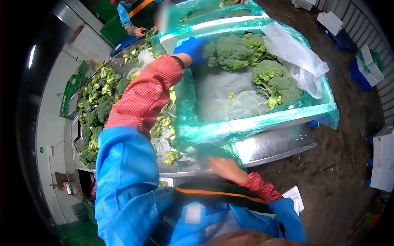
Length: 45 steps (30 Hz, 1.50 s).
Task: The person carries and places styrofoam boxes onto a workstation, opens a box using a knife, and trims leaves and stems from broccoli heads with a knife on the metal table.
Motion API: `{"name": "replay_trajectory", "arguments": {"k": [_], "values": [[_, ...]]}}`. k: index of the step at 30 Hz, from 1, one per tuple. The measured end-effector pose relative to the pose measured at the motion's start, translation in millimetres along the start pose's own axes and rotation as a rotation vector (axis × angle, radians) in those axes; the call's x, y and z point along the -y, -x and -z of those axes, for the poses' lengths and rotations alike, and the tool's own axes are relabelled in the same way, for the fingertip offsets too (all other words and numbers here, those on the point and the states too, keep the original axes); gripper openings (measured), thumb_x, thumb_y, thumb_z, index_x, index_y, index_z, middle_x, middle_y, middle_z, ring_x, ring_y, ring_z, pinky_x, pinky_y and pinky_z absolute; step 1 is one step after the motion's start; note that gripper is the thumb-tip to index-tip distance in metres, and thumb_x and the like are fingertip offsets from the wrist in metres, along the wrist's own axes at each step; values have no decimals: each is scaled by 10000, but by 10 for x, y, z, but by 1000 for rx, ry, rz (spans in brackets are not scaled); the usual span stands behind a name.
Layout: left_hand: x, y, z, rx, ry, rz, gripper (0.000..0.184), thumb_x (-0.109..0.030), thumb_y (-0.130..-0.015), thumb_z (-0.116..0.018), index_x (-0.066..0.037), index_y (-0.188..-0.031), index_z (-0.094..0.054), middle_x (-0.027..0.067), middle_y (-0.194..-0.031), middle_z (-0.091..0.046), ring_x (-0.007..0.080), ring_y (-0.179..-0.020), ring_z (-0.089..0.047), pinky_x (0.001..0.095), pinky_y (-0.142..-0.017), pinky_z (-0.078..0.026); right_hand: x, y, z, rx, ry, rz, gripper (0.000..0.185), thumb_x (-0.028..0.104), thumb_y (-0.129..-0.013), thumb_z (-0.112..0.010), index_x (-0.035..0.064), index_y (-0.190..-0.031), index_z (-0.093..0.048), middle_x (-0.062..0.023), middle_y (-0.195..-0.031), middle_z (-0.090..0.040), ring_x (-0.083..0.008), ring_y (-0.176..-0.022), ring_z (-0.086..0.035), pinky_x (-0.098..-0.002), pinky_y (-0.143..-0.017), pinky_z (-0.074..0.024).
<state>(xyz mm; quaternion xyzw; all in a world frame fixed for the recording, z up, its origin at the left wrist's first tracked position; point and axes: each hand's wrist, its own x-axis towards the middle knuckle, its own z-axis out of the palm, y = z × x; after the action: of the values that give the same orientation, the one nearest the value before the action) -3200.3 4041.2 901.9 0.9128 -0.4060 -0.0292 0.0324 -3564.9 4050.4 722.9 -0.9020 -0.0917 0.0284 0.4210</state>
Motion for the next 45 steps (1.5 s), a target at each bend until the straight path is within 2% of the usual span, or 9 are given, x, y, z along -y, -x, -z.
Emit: {"name": "replay_trajectory", "arguments": {"k": [5,10,13,17,22,26,34,37,45], "values": [[315,464,62,-204,447,-131,774,-116,-709,-741,-266,-1392,-409,123,-1196,-534,258,-1093,-558,364,-898,-499,126,-144,-75,-66,28,149,176,228,-920,-533,73,-1003,-534,-148,-804,-640,-321,-672,-641,-428,-539,-503],[568,1238,494,-76,1230,152,575,-231,-858,-635,-120,-1371,-400,27,-1081,-608,149,-939,-610,264,-724,-531,190,-335,-335,-78,5,263,178,241,-895,-572,83,-974,-555,-119,-814,-631,-314,-663,-628,-413,-554,-497],[1065,1828,343,-93,1413,254,478,-187,-893,-559,-126,-1342,-409,19,-1135,-576,122,-976,-593,293,-700,-542,319,-497,-420,-119,-115,252,190,262,-881,-594,96,-974,-576,-116,-792,-628,-321,-656,-619,-424,-569,-488],[1214,2673,-65,-67,1603,363,579,-109,-860,-538,-93,-1405,-344,62,-1269,-529,209,-1100,-571,405,-812,-562,608,-654,-406,-85,-335,99,242,249,-882,-592,75,-1048,-572,-158,-764,-619,-352,-672,-603,-429,-600,-462],[1506,3510,-1352,-228,1403,678,744,-77,-806,-662,-166,-1449,-298,82,-1268,-527,185,-1090,-556,320,-898,-491,756,-994,-602,-160,-417,-54,239,163,-904,-530,0,-1078,-541,-234,-885,-607,-409,-820,-594,-448,-707,-463],[1505,3931,-2113,-287,1335,700,779,-2,-764,-627,-192,-1449,-310,75,-1336,-463,195,-1177,-492,324,-979,-437,574,-1199,-822,-216,-67,-51,246,188,-909,-546,7,-1075,-521,-218,-879,-625,-407,-765,-602,-467,-644,-477],[1372,3938,-2083,-357,1457,625,779,22,-764,-619,-156,-1451,-300,77,-1390,-391,205,-1241,-434,329,-1031,-392,637,-1430,-840,-92,200,-35,160,157,-915,-533,27,-936,-442,-209,-729,-606,-400,-654,-598,-487,-549,-469],[1370,3948,-2117,-374,1429,621,764,37,-764,-600,-143,-1445,-304,82,-1372,-403,202,-1225,-448,324,-1022,-399,607,-1466,-865,-21,221,-20,73,75,-903,-432,9,-901,-462,-195,-725,-601,-364,-625,-610,-466,-527,-482],[1274,3955,-2158,-467,1487,632,725,51,-750,-571,-108,-1407,-308,107,-1304,-441,205,-1183,-480,317,-983,-434,778,-1467,-841,-72,175,-3,134,122,-915,-507,18,-879,-429,-214,-675,-575,-402,-599,-584,-476,-520,-463]]}}
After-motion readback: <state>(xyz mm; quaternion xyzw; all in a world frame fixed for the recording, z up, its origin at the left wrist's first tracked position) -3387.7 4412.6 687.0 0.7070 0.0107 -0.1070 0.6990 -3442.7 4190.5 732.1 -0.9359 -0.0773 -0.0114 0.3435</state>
